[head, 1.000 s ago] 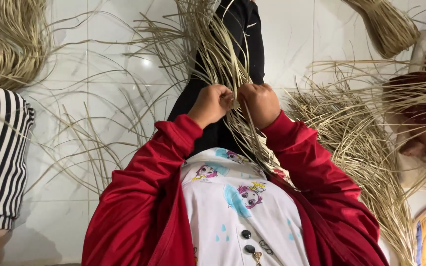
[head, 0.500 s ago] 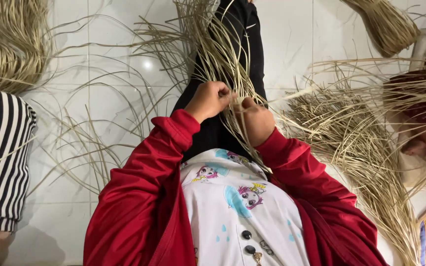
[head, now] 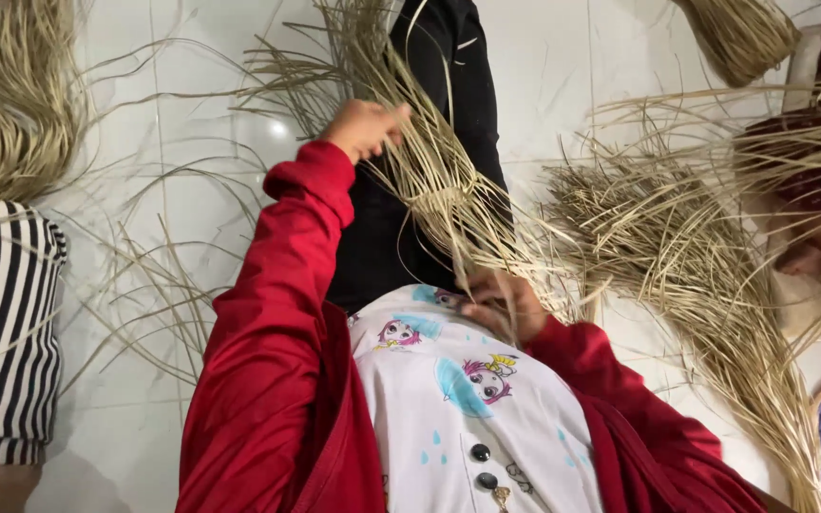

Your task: The person is weaving long, thin strips of dried plant material into a bundle, sitting on the floor and using their hands to thread and pull the strips.

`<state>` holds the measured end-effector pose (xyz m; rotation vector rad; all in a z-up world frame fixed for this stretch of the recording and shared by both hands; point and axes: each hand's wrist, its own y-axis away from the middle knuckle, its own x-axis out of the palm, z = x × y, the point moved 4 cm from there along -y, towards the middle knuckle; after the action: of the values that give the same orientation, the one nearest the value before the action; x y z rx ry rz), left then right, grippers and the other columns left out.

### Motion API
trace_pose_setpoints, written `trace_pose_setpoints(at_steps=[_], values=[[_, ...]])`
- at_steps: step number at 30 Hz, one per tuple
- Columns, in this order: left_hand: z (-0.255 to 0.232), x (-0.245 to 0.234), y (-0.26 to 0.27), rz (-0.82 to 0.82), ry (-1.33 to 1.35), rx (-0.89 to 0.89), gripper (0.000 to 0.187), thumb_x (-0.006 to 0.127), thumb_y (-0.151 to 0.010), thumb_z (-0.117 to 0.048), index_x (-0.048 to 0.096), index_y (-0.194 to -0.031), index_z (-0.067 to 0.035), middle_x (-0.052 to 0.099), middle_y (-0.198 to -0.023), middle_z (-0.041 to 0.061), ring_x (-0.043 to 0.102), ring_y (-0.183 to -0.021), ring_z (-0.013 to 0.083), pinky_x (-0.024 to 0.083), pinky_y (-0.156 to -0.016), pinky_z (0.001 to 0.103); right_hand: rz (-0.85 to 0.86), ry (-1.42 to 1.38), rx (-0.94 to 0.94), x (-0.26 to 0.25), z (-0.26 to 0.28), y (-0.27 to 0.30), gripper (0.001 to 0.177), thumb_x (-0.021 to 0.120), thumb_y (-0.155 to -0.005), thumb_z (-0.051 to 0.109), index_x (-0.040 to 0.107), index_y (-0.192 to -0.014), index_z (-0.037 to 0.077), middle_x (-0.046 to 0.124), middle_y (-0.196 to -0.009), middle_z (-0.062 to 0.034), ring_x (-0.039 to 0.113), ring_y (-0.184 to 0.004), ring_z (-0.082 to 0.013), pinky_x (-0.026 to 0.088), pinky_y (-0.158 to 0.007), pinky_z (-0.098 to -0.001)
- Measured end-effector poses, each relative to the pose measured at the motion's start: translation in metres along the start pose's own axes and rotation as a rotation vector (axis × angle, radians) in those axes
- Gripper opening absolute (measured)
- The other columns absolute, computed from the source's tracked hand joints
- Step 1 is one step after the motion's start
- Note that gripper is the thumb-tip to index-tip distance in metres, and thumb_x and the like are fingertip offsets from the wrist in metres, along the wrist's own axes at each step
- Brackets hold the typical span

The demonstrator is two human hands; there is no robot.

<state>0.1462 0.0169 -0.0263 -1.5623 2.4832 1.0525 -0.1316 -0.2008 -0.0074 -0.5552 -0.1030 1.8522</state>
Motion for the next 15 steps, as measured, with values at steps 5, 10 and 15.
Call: trace_pose_setpoints(at_steps=[5, 10, 15], values=[[0.018, -0.031, -0.008, -0.188, 0.504, -0.195, 0.029, 0.063, -0.101, -0.035, 0.068, -0.091, -0.007, 0.069, -0.079, 0.001, 0.049, -0.050, 0.0038, 0.040, -0.042, 0.019, -0.367, -0.628, 1.083, -0.046, -0.059, 0.158, 0.021, 0.057, -0.094, 0.008, 0.075, -0.097, -0.002, 0.078, -0.106, -0.0248, 0.073, -0.099, -0.0364, 0.061, -0.090, -0.0488], [0.032, -0.038, 0.000, -0.314, 1.047, -0.211, 0.046, 0.061, -0.091, -0.049, 0.065, -0.082, -0.005, 0.068, -0.066, 0.006, 0.060, -0.047, 0.0098, 0.049, -0.040, 0.020, 1.002, 0.844, 1.201, -0.166, -0.274, 0.438, 0.068, 0.090, -0.059, 0.061, 0.076, -0.099, 0.008, 0.078, -0.092, -0.0060, 0.069, -0.080, -0.0233, 0.060, -0.079, -0.0387], [0.039, -0.037, 0.008, -0.361, 1.347, -0.157, 0.089, 0.058, -0.079, -0.057, 0.032, -0.136, 0.005, 0.058, -0.096, 0.021, 0.062, -0.065, 0.0201, 0.053, -0.046, 0.025, 0.375, 1.219, 1.437, -0.286, -0.211, 0.243, 0.038, 0.052, -0.097, 0.033, 0.081, -0.104, 0.009, 0.079, -0.105, -0.0141, 0.073, -0.095, -0.0345, 0.058, -0.083, -0.0490]])
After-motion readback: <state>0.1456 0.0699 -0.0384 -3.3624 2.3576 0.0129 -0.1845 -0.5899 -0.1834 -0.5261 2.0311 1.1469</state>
